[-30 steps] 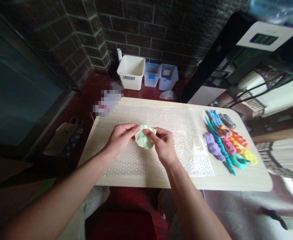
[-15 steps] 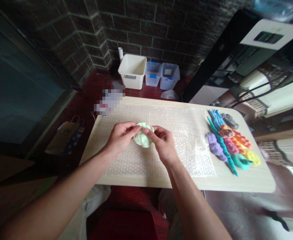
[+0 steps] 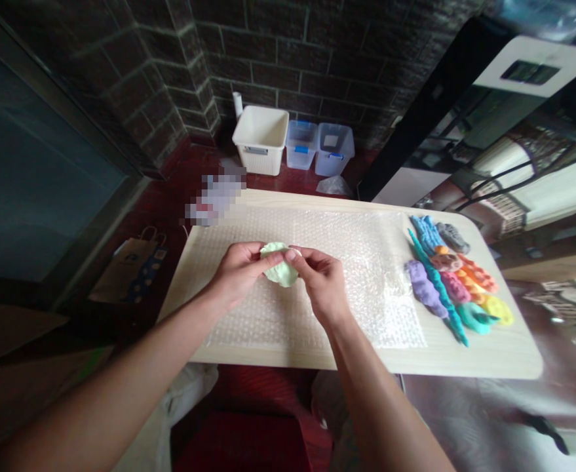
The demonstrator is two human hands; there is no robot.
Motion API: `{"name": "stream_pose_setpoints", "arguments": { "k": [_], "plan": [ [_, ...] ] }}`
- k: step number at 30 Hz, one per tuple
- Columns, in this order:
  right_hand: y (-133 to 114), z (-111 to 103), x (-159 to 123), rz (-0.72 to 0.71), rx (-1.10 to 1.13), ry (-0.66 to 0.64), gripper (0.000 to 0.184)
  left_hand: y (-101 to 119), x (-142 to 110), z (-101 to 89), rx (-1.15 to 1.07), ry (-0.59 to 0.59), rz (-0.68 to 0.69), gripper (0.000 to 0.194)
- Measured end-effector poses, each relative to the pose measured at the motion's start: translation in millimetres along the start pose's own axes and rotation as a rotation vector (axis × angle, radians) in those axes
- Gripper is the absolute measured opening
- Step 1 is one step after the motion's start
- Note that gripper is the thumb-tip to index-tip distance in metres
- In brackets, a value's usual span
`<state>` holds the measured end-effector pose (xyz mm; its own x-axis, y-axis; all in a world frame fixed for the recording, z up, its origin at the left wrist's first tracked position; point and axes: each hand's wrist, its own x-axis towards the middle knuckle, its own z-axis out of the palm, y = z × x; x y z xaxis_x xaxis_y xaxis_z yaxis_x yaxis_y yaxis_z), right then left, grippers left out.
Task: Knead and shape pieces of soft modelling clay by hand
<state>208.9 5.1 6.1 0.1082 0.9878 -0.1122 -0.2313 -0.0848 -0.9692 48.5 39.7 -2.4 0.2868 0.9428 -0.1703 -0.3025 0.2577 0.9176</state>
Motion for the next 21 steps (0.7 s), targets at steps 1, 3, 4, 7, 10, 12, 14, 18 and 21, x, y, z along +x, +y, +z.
{"name": "stream_pose_setpoints", "arguments": {
  "k": [1,3,4,7,10,12,14,18,21],
  "plan": [
    [0.7,-0.8,0.5,0.005,0.011,-0.001,0.026,0.1,0.3,-0.8,0.009,0.015,0.011,0.035],
    [2.1,-2.8,1.4,-0.004,0.008,0.0,0.024,0.8,0.2,-1.7,0.031,0.032,0.022,0.034],
    [2.8,-3.8,1.8,-0.013,-0.001,0.003,0.023,1.4,-0.1,-1.8,0.039,0.036,0.021,0.033],
    [4.0,-4.7,2.5,-0.021,-0.009,0.017,0.021,3.9,-1.2,-0.7,0.044,0.044,0.006,0.033],
    [3.5,-2.9,2.4,0.002,0.021,0.025,0.019,5.7,-1.7,0.9,0.005,0.049,-0.029,0.034],
    [2.9,-1.7,2.1,0.032,0.053,0.008,0.019,5.9,-1.7,1.4,-0.028,0.047,-0.054,0.035],
    [2.8,-1.4,1.8,0.058,0.077,-0.018,0.02,5.4,-1.5,1.3,-0.052,0.046,-0.055,0.035],
    [5.7,-5.3,2.2,0.037,0.045,-0.004,0.019,4.4,-0.9,0.1,-0.069,0.037,-0.035,0.038],
    [8.4,-9.8,3.6,-0.016,0.007,0.048,0.019,5.1,-1.1,-0.3,-0.102,-0.027,-0.074,0.04]
  ]
}}
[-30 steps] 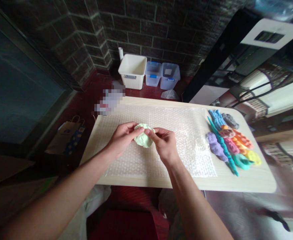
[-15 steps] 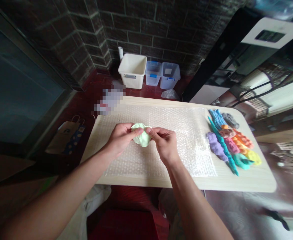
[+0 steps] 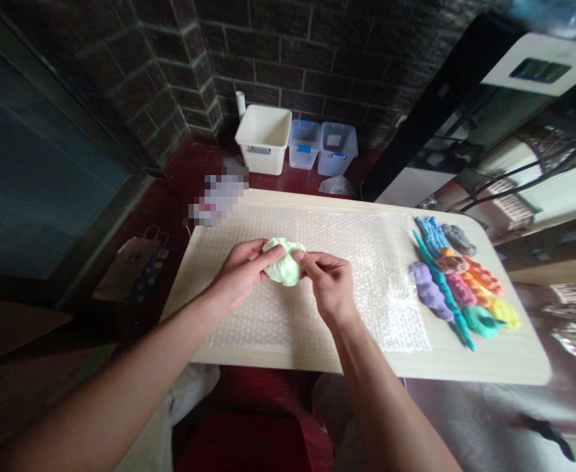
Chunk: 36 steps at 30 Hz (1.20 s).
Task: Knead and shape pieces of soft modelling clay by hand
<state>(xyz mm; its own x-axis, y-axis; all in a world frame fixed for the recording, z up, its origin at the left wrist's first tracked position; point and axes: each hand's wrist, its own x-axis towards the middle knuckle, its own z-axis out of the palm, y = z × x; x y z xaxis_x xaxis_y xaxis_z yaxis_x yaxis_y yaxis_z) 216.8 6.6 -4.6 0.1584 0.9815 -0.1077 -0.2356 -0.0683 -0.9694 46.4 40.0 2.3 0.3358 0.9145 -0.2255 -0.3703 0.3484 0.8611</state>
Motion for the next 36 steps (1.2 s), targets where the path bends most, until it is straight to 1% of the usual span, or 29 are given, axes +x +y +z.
{"name": "stream_pose_setpoints", "arguments": {
  "k": [3,5,7,9,11,13,20,25,28,33,36],
  "plan": [
    [0.8,-2.3,0.7,-0.038,-0.004,0.033,0.019,0.5,-0.9,0.5,-0.037,-0.077,-0.086,0.045],
    [0.3,-2.1,0.1,-0.035,0.003,0.035,0.019,0.1,-1.2,0.9,-0.045,-0.084,-0.12,0.047],
    [-0.7,-1.0,-1.0,-0.003,0.021,0.011,0.02,-0.5,-1.1,1.4,-0.048,-0.063,-0.11,0.045],
    [-2.1,0.4,-2.3,0.032,0.037,-0.045,0.021,-1.0,-0.8,1.9,-0.047,-0.038,-0.085,0.043],
    [-3.5,1.4,-3.2,0.031,0.032,-0.098,0.022,-1.5,-0.5,2.3,-0.038,-0.031,-0.067,0.042],
    [-4.9,1.9,-3.7,0.003,0.01,-0.121,0.022,-2.3,-0.3,2.7,-0.025,-0.04,-0.059,0.042],
    [-4.9,3.5,-4.4,-0.041,-0.017,-0.073,0.023,-5.8,1.2,2.8,0.02,-0.029,-0.013,0.036],
    [-2.3,3.6,-3.2,0.009,0.065,-0.035,0.022,-3.7,1.4,0.5,-0.04,0.001,-0.047,0.043],
    [-2.7,1.9,-1.9,0.025,0.075,-0.038,0.022,-2.2,0.8,-1.1,-0.048,0.024,-0.064,0.045],
    [-3.8,-0.4,-1.9,-0.02,0.01,-0.018,0.012,-0.9,-0.5,-0.4,-0.043,0.005,-0.07,0.044],
    [-4.2,0.0,-2.5,-0.044,-0.009,0.012,0.009,-0.5,-0.9,1.3,-0.032,-0.007,-0.067,0.043]
  ]
}}
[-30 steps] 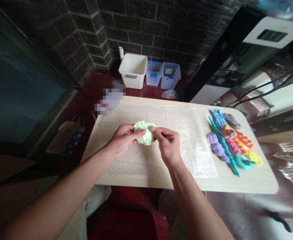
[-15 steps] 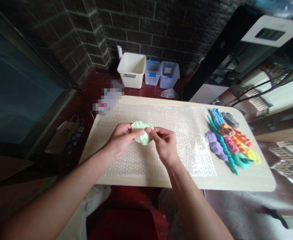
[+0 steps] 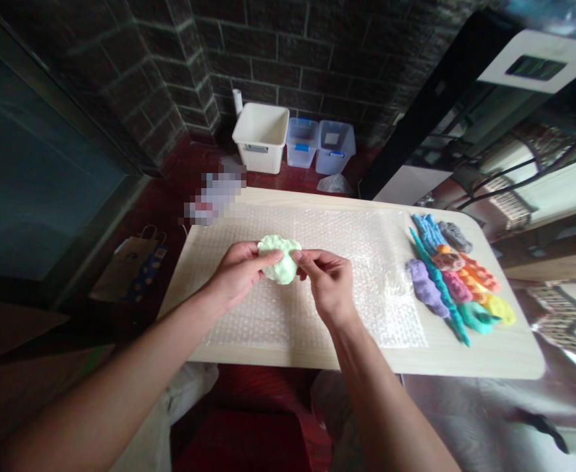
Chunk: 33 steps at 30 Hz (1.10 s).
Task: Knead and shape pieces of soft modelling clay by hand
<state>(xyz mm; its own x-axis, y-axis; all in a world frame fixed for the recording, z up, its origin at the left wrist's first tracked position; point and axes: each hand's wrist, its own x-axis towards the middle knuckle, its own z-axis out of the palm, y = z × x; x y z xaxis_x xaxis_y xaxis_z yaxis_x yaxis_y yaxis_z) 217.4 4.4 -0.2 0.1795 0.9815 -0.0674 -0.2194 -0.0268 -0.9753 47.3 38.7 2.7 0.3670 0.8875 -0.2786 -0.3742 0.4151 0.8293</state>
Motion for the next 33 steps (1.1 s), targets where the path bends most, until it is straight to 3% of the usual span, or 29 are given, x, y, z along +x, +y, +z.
{"name": "stream_pose_setpoints", "arguments": {
  "k": [5,10,19,26,33],
  "plan": [
    [0.0,1.8,0.1,0.029,0.037,-0.004,0.012,0.4,-0.4,0.4,-0.005,0.022,0.009,0.044],
    [0.4,4.9,-1.9,0.09,0.055,-0.123,0.023,-0.6,-0.4,-0.9,0.007,0.06,0.014,0.044],
    [2.1,5.4,-4.0,0.032,0.0,-0.078,0.021,-4.3,0.3,0.8,0.124,0.004,0.101,0.034],
    [-0.4,7.2,-3.5,0.129,0.076,-0.136,0.024,-5.4,0.2,0.1,0.135,-0.032,0.14,0.034],
    [-0.3,5.0,-2.8,0.025,-0.063,-0.116,0.027,-9.0,0.3,-2.5,0.153,-0.001,0.112,0.033]
  ]
}}
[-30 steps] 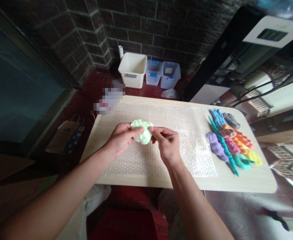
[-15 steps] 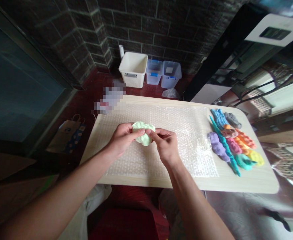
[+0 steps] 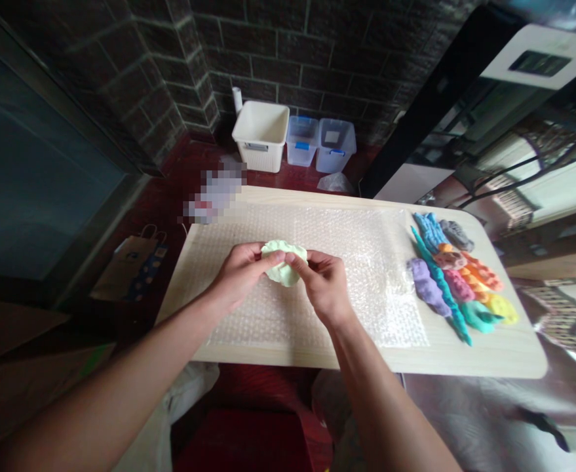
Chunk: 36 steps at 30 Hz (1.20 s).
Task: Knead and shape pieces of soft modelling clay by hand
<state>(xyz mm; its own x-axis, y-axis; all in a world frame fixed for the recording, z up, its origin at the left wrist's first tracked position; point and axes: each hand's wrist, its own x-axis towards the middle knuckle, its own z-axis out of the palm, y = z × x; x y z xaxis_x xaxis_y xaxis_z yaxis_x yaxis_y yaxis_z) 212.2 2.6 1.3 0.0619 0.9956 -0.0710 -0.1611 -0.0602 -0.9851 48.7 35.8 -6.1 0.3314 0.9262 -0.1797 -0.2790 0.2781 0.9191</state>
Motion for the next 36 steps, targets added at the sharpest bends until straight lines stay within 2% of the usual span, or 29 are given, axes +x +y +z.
{"name": "stream_pose_setpoints", "arguments": {
  "k": [5,8,14,19,25,30,32,36],
  "plan": [
    [-5.4,-1.1,0.3,-0.009,-0.038,0.075,0.032,5.6,-0.6,0.9,-0.082,-0.013,-0.076,0.036],
    [-4.3,-2.1,0.0,0.008,-0.025,0.08,0.031,7.3,-0.3,0.2,-0.025,0.012,-0.02,0.033],
    [-1.4,0.6,-2.3,0.004,-0.049,-0.015,0.032,6.1,0.0,-1.9,0.1,0.02,0.068,0.031],
    [-1.1,-0.8,-1.8,0.008,-0.045,0.02,0.029,3.9,-0.9,-4.0,0.16,-0.018,0.079,0.028],
    [0.2,-4.1,1.1,0.034,0.03,0.011,0.031,4.1,-0.6,-3.8,0.103,-0.034,0.088,0.031],
    [2.0,-5.8,2.3,0.062,0.083,0.03,0.024,6.3,0.8,-2.8,0.052,0.097,0.06,0.031],
    [2.6,-6.9,2.3,0.067,0.082,0.044,0.023,8.1,0.7,-2.1,0.017,0.115,0.036,0.032],
    [2.0,-7.4,1.7,0.06,0.117,0.061,0.021,10.7,0.0,-1.5,-0.102,0.048,-0.036,0.034]
  ]
}}
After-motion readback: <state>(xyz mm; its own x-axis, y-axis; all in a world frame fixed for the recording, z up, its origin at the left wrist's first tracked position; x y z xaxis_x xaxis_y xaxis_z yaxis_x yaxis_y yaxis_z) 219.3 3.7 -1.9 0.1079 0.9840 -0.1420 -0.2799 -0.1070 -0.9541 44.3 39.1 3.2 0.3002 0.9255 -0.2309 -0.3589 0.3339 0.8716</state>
